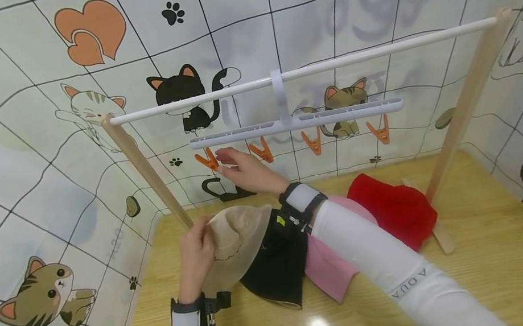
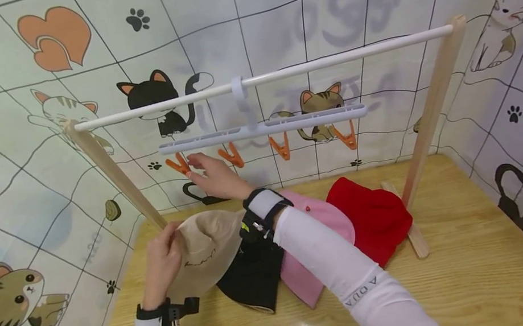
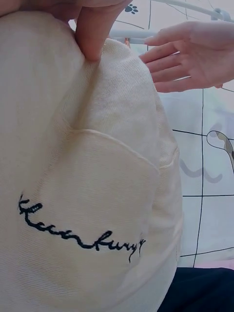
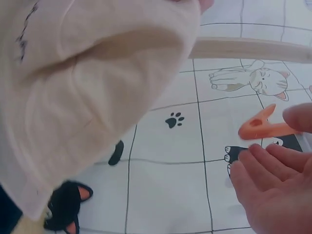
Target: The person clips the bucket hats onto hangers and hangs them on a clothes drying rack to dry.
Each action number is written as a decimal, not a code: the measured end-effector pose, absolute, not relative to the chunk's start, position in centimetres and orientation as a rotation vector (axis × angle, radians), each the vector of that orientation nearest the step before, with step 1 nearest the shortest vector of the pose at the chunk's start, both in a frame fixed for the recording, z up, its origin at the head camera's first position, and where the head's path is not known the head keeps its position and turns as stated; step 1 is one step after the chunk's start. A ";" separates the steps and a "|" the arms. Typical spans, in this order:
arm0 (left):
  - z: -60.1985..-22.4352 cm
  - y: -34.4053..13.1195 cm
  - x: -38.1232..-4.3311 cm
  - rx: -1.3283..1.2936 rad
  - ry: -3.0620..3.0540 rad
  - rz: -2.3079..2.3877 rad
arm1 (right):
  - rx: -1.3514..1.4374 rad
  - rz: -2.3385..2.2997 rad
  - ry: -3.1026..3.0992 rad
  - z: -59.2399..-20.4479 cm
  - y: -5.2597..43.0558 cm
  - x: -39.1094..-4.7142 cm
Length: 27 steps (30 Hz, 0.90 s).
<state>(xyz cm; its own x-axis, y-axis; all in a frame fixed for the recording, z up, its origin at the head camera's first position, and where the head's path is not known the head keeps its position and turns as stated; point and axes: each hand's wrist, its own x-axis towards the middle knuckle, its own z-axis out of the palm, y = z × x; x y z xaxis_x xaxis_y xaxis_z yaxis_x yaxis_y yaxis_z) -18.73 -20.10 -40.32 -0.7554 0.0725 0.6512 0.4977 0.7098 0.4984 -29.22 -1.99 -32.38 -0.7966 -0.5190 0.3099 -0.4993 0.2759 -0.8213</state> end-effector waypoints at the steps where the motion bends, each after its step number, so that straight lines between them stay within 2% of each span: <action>1: -40.3 -20.1 -18.7 -0.429 -2.306 -0.912 | -0.978 -1.624 2.473 -32.3 -2.2 -29.2; 16: -40.3 -20.3 -18.8 -0.425 -2.340 -0.921 | -0.748 -1.906 2.203 -31.8 -4.6 -30.3; 27: -40.3 -20.3 -18.9 -0.401 -2.368 -0.917 | -0.741 -2.029 2.119 -31.2 -5.5 -30.2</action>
<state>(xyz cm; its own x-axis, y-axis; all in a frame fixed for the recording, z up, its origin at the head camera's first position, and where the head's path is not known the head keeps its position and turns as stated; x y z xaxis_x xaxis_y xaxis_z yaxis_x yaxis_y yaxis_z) -18.86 -20.28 -40.25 -0.7965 0.0715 0.6004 0.4573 0.7209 0.5207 -30.21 -5.54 -31.22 -0.8739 -0.4190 0.2465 -0.2644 -0.0157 -0.9643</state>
